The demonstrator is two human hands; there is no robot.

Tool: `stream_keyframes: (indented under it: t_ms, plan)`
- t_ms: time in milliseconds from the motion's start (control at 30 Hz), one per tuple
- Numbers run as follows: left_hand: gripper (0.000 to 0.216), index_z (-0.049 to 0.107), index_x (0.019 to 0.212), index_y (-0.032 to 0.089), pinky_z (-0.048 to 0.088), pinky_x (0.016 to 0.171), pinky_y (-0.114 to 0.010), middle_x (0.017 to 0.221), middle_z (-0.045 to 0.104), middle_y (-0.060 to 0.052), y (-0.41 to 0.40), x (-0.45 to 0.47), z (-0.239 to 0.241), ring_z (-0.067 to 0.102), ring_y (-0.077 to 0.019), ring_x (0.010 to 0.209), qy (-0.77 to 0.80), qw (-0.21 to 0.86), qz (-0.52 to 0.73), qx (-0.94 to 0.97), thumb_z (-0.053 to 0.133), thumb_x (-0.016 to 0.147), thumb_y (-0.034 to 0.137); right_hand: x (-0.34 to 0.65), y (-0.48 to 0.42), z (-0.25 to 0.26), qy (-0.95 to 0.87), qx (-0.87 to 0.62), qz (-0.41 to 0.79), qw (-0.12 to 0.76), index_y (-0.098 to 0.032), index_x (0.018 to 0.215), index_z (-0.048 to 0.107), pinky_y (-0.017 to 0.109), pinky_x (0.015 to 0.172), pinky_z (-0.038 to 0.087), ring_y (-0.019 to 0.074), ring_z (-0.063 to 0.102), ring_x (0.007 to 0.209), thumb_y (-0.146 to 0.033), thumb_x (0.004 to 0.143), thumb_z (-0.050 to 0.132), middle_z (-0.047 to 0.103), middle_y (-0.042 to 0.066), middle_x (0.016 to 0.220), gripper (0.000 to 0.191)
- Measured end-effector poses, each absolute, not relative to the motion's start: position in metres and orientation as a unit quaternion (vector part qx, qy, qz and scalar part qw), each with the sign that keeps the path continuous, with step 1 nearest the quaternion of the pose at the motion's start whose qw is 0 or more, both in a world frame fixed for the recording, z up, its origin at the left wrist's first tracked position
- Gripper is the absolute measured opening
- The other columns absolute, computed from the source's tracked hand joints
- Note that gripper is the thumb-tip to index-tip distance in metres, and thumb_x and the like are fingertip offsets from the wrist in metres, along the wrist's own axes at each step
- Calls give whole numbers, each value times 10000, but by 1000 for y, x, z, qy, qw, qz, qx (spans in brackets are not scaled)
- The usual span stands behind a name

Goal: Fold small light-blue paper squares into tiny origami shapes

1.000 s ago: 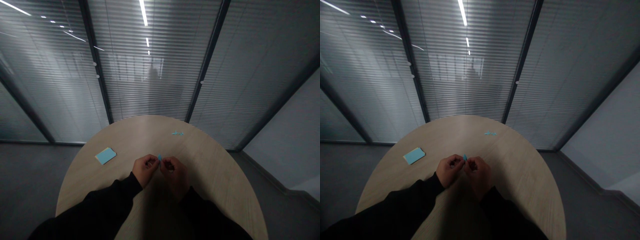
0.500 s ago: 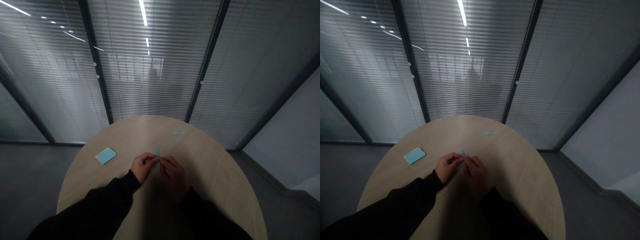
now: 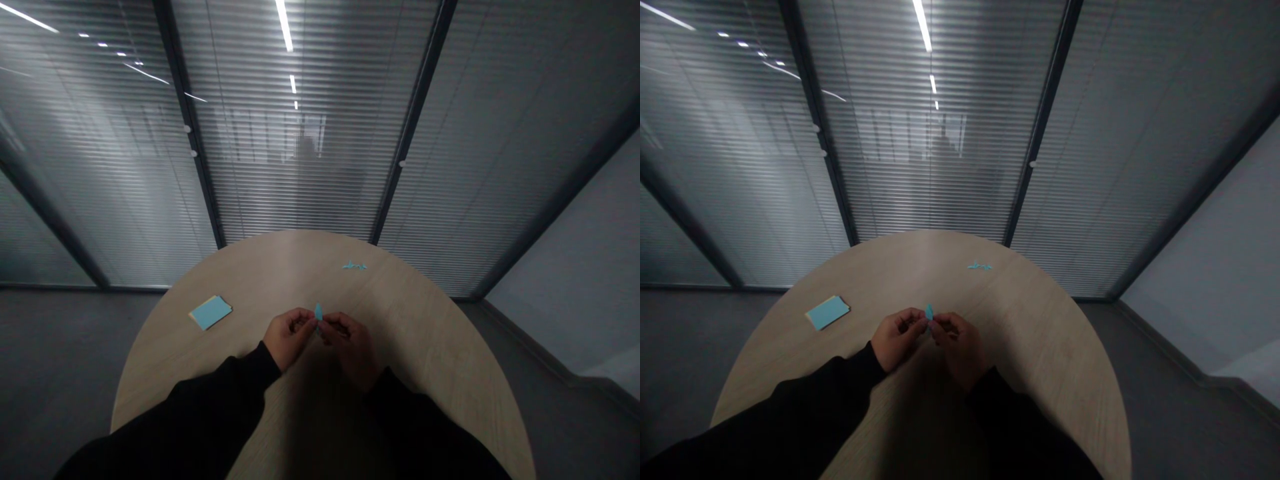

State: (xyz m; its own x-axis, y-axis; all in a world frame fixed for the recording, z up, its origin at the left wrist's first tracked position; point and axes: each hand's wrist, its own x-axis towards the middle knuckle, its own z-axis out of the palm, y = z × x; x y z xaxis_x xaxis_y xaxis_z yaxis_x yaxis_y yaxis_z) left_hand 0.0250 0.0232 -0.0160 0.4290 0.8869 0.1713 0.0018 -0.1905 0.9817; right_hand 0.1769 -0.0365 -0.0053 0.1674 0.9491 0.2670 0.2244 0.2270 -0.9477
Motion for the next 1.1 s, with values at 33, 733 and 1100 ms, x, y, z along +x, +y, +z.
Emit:
stream_keyframes:
  t_ms: [33,733,1100]
  plan:
    - [352,656,842,136,336,485,-208,629,615,-4,23,25,-17,493,-97,516,343,535,410,654,652,782,482,178,-37,-4,-553,-528,334,551,-154,835,668,263,575,516,152,622,609,-430,822,633,673,33,710,278]
    - [369,670,883,128,400,567,-237,678,655,-28,22,26,-12,547,-122,579,340,552,389,654,651,782,482,177,-37,0,-499,-539,363,573,-165,753,639,245,567,444,137,561,589,-418,786,653,605,-2,625,255]
    - [336,633,788,139,400,571,-237,648,629,-11,22,27,-11,542,-114,570,331,592,398,617,718,719,456,175,-38,-4,-524,-538,339,567,-172,759,625,243,547,447,139,566,577,-446,796,641,619,4,643,278]
